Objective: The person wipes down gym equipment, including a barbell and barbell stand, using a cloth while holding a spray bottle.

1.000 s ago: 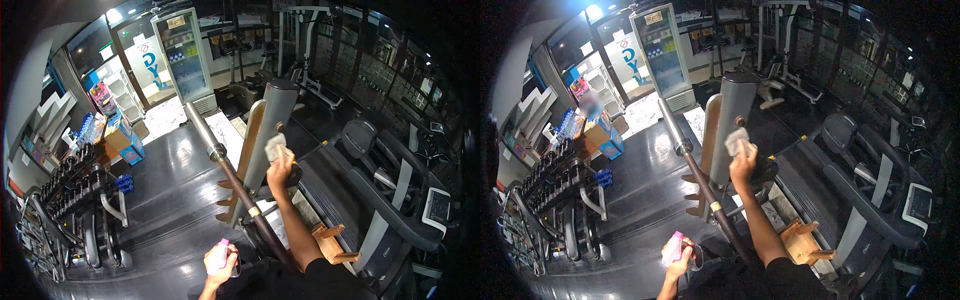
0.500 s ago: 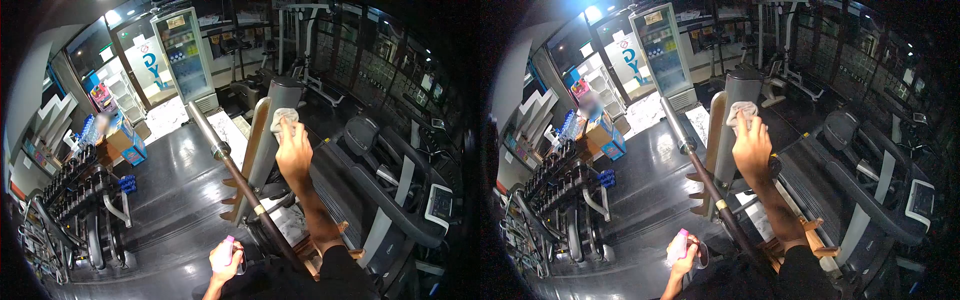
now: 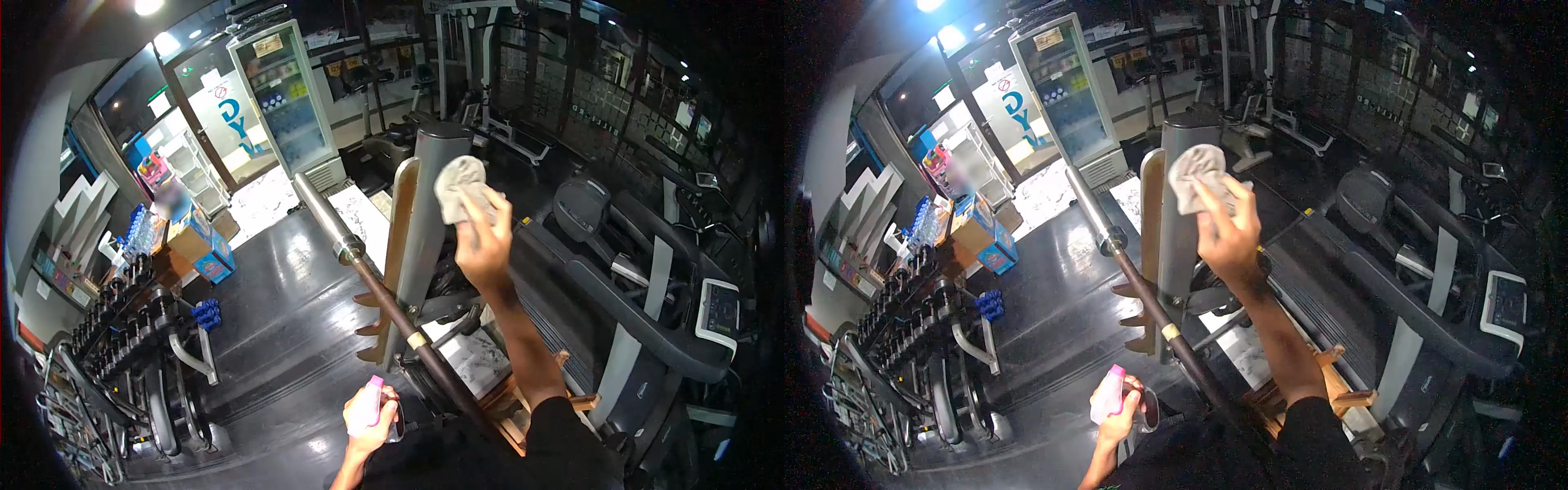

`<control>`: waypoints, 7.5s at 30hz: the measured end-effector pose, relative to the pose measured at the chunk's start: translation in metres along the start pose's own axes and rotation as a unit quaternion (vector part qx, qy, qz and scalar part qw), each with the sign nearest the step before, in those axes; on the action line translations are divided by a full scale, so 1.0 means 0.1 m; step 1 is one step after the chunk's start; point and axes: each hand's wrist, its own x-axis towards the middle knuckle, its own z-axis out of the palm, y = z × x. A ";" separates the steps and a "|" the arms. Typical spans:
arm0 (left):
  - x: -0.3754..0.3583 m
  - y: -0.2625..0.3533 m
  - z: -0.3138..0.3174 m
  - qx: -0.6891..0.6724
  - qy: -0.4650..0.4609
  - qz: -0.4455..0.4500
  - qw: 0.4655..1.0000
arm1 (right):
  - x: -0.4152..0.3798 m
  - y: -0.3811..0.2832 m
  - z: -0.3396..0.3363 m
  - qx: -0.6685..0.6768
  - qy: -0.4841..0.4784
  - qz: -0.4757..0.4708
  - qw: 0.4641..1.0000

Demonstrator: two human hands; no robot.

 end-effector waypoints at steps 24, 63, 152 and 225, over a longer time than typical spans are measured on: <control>-0.05 -0.06 -0.03 -0.019 0.037 -0.019 0.999 | -0.78 -0.16 0.23 -0.027 -0.142 -0.012 0.989; 0.09 -0.09 -0.01 -0.004 0.038 -0.032 0.999 | -1.79 -0.08 0.73 0.021 -0.179 -0.005 0.984; -0.01 -0.08 -0.08 -0.039 0.013 -0.037 0.998 | 1.26 0.24 0.29 0.020 -0.167 -0.147 0.975; -0.28 -0.31 -0.11 -0.067 0.115 -0.089 0.987 | -1.03 0.13 0.61 0.058 -0.017 0.025 0.998</control>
